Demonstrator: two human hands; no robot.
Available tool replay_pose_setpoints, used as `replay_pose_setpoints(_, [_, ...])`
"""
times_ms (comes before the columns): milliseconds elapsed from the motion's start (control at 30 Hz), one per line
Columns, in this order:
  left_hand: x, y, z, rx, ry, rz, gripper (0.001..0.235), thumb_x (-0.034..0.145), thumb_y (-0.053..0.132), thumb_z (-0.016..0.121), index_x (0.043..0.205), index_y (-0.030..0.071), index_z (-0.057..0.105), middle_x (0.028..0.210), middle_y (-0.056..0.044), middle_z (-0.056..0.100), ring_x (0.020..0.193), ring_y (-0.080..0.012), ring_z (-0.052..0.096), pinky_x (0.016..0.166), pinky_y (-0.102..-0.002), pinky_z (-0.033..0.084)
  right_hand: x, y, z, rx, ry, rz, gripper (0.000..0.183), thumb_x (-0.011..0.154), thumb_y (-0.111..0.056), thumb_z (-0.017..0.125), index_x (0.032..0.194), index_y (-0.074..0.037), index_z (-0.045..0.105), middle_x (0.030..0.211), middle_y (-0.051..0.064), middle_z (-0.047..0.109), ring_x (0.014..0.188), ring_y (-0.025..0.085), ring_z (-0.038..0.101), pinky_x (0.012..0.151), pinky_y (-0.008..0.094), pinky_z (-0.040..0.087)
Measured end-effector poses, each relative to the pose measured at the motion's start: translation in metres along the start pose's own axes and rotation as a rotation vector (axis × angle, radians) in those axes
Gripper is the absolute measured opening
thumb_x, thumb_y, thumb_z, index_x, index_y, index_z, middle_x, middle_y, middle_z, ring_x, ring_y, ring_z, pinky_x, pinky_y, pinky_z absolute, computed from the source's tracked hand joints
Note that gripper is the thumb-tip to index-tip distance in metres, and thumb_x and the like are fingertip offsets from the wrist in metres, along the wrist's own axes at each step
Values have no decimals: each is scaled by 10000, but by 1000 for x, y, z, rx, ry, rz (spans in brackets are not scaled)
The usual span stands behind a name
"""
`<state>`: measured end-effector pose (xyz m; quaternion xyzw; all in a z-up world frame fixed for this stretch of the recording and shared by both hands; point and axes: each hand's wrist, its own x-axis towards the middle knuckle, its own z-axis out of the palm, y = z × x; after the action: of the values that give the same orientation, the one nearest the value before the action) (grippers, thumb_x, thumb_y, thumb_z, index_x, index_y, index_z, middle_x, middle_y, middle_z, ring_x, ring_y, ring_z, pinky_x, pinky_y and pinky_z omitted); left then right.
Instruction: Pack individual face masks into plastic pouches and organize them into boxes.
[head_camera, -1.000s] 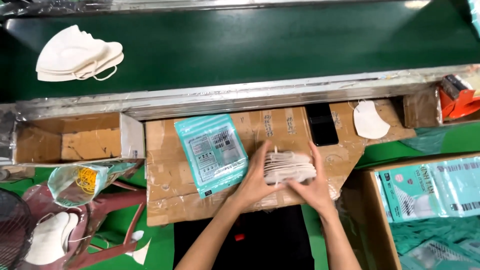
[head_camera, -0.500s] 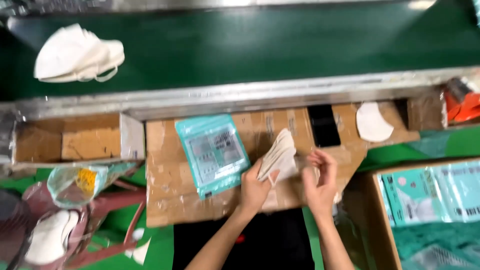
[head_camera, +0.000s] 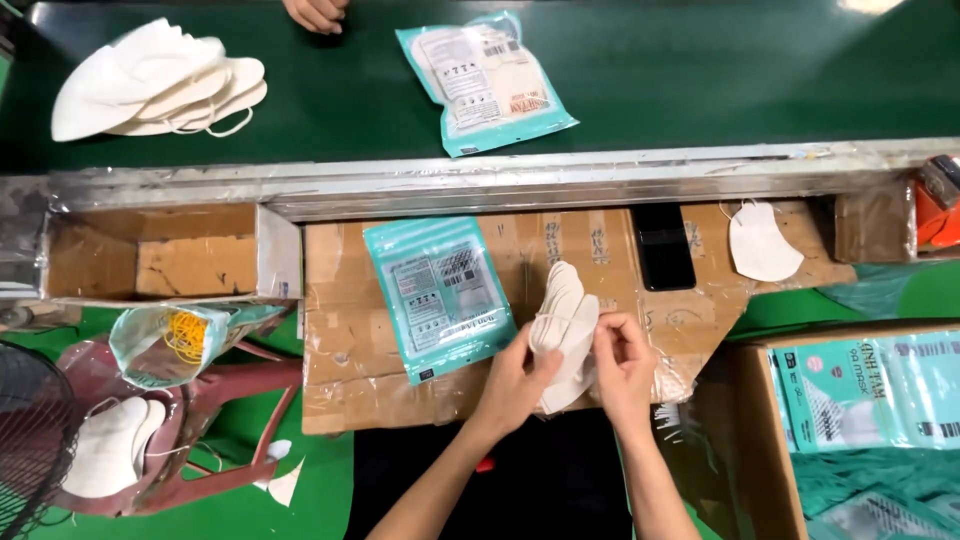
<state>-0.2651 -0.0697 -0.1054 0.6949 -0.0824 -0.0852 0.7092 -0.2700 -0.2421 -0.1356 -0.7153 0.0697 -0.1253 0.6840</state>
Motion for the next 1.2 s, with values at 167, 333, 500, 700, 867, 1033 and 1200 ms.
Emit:
replay_pose_setpoints(167, [14,-14,1,90,93,-149,349,994,278,625,1162,-19,700,844,-168,725,778,-166,626,725,-333,548,-9,-6,6,-1,-137,-26,5,1001,-18,591,997,-17,592,1150,16,633,913,42,578,795,194,491])
replay_pose_setpoints(333, [24,-55,-6,-147,328,-312,400,1044,274,492,1023,-40,738,765,-68,744,656,-140,679,608,-312,553,-5,3,-14,544,58,234,263,1014,-96,575,1266,-33,614,1211,103,673,1076,174,676,933,345,571])
replay_pose_setpoints(500, [23,-63,-26,-273,527,-150,409,1080,253,468,1023,-82,695,879,-65,735,793,-109,651,720,-279,537,1,-6,-42,674,39,244,338,1093,-182,534,1365,16,567,1319,147,651,1201,249,654,1009,408,555])
replay_pose_setpoints(700, [22,-57,-23,-253,598,-108,398,1092,261,476,1075,-67,700,905,-54,718,816,-86,607,736,-263,509,-1,-9,-46,730,51,277,355,1082,-180,515,1380,8,548,1332,134,646,1229,255,642,1030,426,543])
replay_pose_setpoints(867, [21,-66,-25,-269,610,-64,407,1109,249,500,1089,-97,714,861,-47,689,782,-80,583,699,-267,498,0,-6,-47,734,59,291,363,1084,-189,510,1385,10,549,1341,131,638,1249,251,624,1053,426,530])
replay_pose_setpoints(1033, [21,-57,-26,-265,616,-51,386,1067,269,480,1116,-44,701,830,-7,694,743,-60,583,670,-251,490,2,-8,-44,766,99,373,376,1056,-205,514,1381,-20,551,1349,109,633,1257,241,617,1054,421,524])
replay_pose_setpoints(1200, [19,-80,-25,-229,600,-36,455,1121,292,488,926,-71,682,748,-3,626,694,-66,510,620,-267,441,1,-2,-44,810,89,400,366,1061,-210,523,1364,-9,564,1339,120,644,1241,250,629,1036,428,536])
